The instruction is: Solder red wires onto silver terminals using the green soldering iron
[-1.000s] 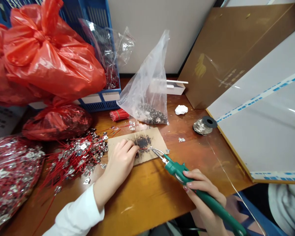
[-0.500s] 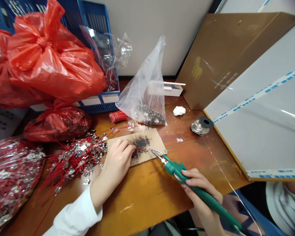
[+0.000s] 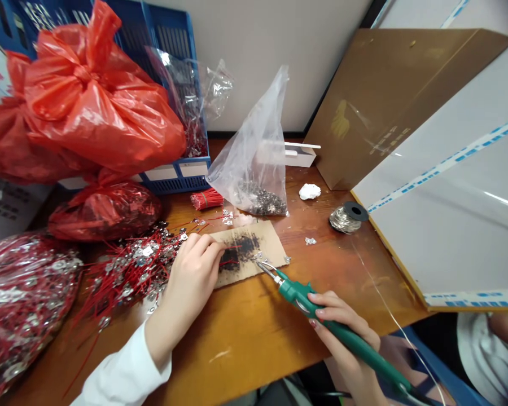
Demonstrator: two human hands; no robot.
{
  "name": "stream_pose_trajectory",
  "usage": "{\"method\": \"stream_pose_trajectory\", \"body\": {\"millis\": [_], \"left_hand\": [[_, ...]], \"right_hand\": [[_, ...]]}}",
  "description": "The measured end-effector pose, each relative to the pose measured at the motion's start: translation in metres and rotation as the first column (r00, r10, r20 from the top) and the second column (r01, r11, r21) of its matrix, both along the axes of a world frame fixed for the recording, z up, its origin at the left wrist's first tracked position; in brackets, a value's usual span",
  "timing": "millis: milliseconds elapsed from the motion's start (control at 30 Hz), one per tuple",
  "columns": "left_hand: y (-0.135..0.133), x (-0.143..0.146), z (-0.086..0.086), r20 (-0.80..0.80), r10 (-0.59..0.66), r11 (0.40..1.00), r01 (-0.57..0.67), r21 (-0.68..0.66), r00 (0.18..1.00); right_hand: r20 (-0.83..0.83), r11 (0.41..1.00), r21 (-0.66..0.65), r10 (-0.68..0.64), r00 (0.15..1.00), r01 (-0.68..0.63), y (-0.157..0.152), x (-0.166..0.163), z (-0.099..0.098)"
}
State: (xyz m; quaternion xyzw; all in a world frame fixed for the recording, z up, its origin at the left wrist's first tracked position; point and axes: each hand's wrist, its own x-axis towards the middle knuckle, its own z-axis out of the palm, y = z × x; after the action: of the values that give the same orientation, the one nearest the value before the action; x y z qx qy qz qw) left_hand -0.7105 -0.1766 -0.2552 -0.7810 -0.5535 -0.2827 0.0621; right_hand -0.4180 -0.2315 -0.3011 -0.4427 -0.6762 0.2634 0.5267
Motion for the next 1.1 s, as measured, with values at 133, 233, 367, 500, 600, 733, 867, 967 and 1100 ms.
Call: {"method": "stream_pose_trajectory", "body": {"millis": [133, 233, 367, 500, 600, 733, 867, 967, 1100], "left_hand": [[0.000, -0.001, 0.000, 0.010, -0.001, 1.000, 0.001, 0.006, 1.000], [0.000, -0.001, 0.001, 0.014, -0.005, 1.000, 0.005, 0.012, 1.000], [0.000, -0.001, 0.002, 0.022, -0.007, 1.000, 0.007, 0.009, 1.000], [0.000, -0.001, 0.003, 0.029, -0.011, 1.000, 0.010, 0.023, 1.000], [0.000, -0.002, 0.003, 0.028, -0.012, 0.999, 0.011, 0.037, 1.000], [-0.001, -0.001, 0.003, 0.028, -0.008, 0.999, 0.007, 0.033, 1.000], [-0.001, 0.000, 0.004, 0.036, -0.015, 0.999, 0.014, 0.033, 0.999], [-0.001, 0.000, 0.003, 0.036, -0.013, 1.000, 0.012, 0.028, 0.999], [-0.001, 0.000, 0.003, 0.035, -0.018, 0.999, 0.017, 0.032, 0.999]], "right_hand": [[0.026, 0.999, 0.037, 0.008, 1.000, -0.009, 0.003, -0.004, 0.006], [0.026, 1.000, 0.015, 0.007, 1.000, -0.008, 0.004, -0.007, 0.011], [0.029, 0.999, -0.046, 0.019, 0.999, -0.017, 0.005, -0.007, 0.017], [-0.013, 0.995, -0.103, -0.014, 1.000, 0.013, 0.007, -0.009, 0.020], [-0.099, 0.989, -0.145, -0.058, 0.993, 0.043, 0.010, -0.010, 0.015], [-0.170, 0.983, -0.176, -0.076, 0.983, 0.046, 0.011, -0.009, 0.006], [-0.194, 0.977, -0.202, -0.111, 0.975, 0.071, 0.011, -0.010, 0.004], [-0.237, 0.967, -0.244, -0.125, 0.964, 0.065, 0.011, -0.012, 0.005], [-0.274, 0.953, -0.296, -0.146, 0.950, 0.062, 0.012, -0.015, 0.006]]}}
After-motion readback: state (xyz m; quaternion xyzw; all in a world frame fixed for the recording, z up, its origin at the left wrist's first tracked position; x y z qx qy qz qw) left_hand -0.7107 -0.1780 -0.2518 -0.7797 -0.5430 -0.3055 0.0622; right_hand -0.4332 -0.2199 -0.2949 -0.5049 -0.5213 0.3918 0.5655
